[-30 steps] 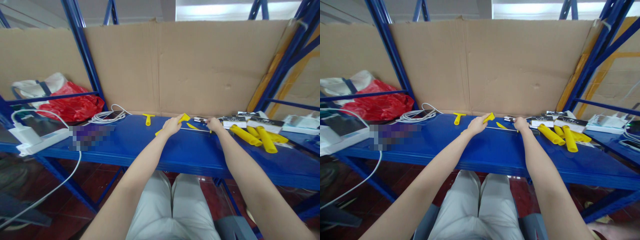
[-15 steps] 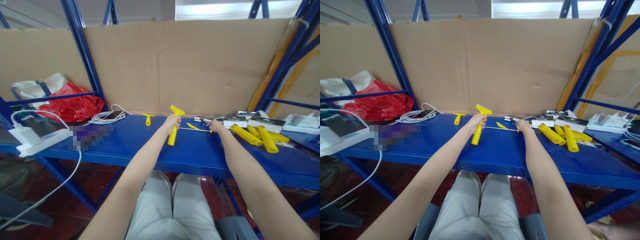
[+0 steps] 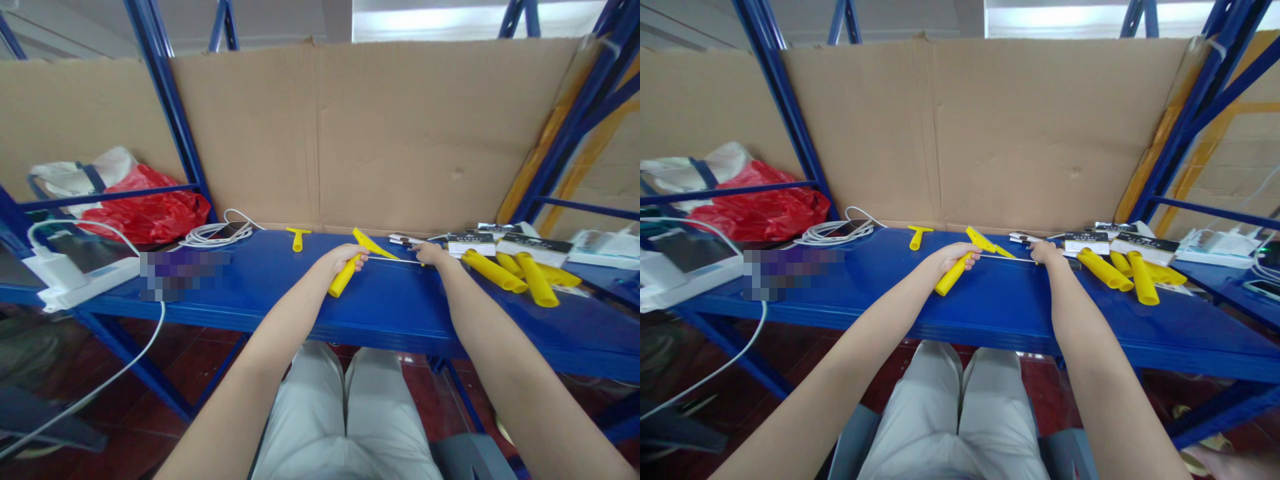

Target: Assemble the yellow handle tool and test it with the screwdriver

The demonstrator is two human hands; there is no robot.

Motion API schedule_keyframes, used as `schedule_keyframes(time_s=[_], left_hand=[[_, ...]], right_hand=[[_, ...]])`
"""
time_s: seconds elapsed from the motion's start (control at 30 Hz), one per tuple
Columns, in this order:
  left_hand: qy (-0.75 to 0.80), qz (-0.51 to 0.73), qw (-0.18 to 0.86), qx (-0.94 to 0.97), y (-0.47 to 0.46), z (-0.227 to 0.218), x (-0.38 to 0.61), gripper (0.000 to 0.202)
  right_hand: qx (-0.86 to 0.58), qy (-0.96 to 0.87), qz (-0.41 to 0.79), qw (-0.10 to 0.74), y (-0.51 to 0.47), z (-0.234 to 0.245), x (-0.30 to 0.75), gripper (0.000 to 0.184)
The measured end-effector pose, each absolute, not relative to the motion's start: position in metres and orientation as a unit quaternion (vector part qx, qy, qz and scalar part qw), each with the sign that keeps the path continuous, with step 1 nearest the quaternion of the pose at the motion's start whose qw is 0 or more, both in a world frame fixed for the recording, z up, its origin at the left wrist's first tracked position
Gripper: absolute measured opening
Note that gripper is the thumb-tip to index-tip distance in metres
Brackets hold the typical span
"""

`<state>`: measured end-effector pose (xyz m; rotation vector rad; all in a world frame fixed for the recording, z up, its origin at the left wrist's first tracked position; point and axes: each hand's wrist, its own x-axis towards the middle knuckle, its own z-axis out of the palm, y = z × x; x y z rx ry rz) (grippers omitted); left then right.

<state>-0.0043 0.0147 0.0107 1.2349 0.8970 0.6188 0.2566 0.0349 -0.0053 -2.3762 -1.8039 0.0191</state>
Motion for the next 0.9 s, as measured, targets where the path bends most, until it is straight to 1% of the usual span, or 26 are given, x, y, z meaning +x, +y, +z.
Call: schedule_keyframes(time_s=[0.1, 0.23, 0.37, 0.53, 0.67, 0.9], left_hand=[[0.398, 0.272, 0.686, 0.546, 0.011, 0.013, -0.003, 0.013], [0.396, 0.268, 0.688, 0.546, 0.008, 0.015, -0.003, 0.018], [0.391, 0.275, 0.693, 0.541, 0.013, 0.012, -0.004, 0.013], [0.382, 0.278, 0.697, 0.540, 0.018, 0.009, -0.005, 0.012], [0.382, 0.280, 0.697, 0.539, 0.017, 0.010, -0.005, 0.012], [0.386, 0.294, 0.695, 0.531, 0.018, 0.009, -0.004, 0.011]], right_hand=[[-0.792, -0.605, 0.004, 0.075, 0.036, -0.005, 0.257, 0.053], [-0.789, -0.609, -0.008, 0.079, 0.034, -0.004, 0.254, 0.045], [-0.786, -0.612, -0.022, 0.084, 0.027, -0.001, 0.247, 0.035], [-0.766, -0.635, -0.033, 0.099, 0.022, 0.001, 0.240, 0.026], [-0.761, -0.641, -0.045, 0.096, 0.022, 0.002, 0.236, 0.028], [-0.758, -0.647, -0.067, 0.046, 0.019, 0.005, 0.230, 0.029]])
